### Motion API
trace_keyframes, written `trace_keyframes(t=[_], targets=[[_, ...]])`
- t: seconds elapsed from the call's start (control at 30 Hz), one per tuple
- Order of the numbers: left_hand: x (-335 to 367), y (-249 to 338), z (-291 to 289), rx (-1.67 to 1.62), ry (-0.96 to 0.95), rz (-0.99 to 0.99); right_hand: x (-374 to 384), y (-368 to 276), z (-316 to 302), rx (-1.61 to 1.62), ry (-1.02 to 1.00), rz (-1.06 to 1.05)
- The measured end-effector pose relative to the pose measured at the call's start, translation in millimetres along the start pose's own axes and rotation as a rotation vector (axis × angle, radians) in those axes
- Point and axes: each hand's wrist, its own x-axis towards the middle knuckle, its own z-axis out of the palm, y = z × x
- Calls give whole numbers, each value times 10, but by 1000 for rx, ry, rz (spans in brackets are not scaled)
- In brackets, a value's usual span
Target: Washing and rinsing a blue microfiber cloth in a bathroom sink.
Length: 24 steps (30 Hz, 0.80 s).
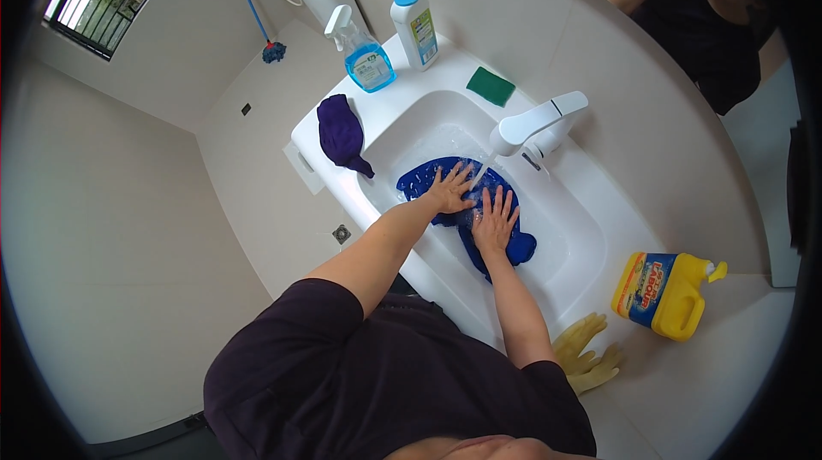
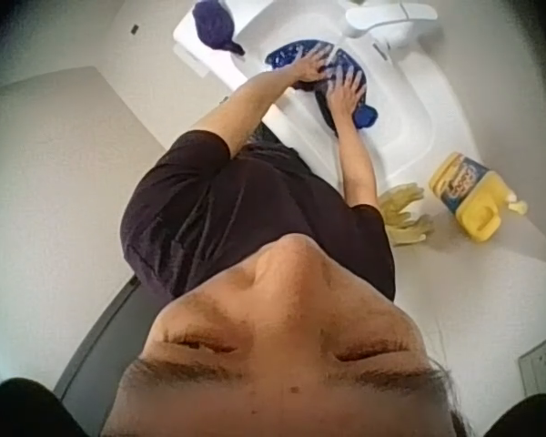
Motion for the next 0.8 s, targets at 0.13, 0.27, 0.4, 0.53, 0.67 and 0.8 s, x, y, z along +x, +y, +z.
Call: trace_keyframes(t=[0.13,0.27,0.4,0.53,0.67,0.8], targets=[[-44,53,-19,19,7,-12,-10,26,89,-18,58,-17],[-23,13,91,56,73,-12,4,16,106,-14,74,-32],[-3,24,136,35,119,-4,-17,-7,-23,-14,18,-20],[7,-17,204,47,197,30,-6,26,88,25,77,-23],[-26,11,157,52,168,12,-7,15,42,-3,60,-27],[-42,38,90,45,117,-4,-6,23,69,-1,68,-22]])
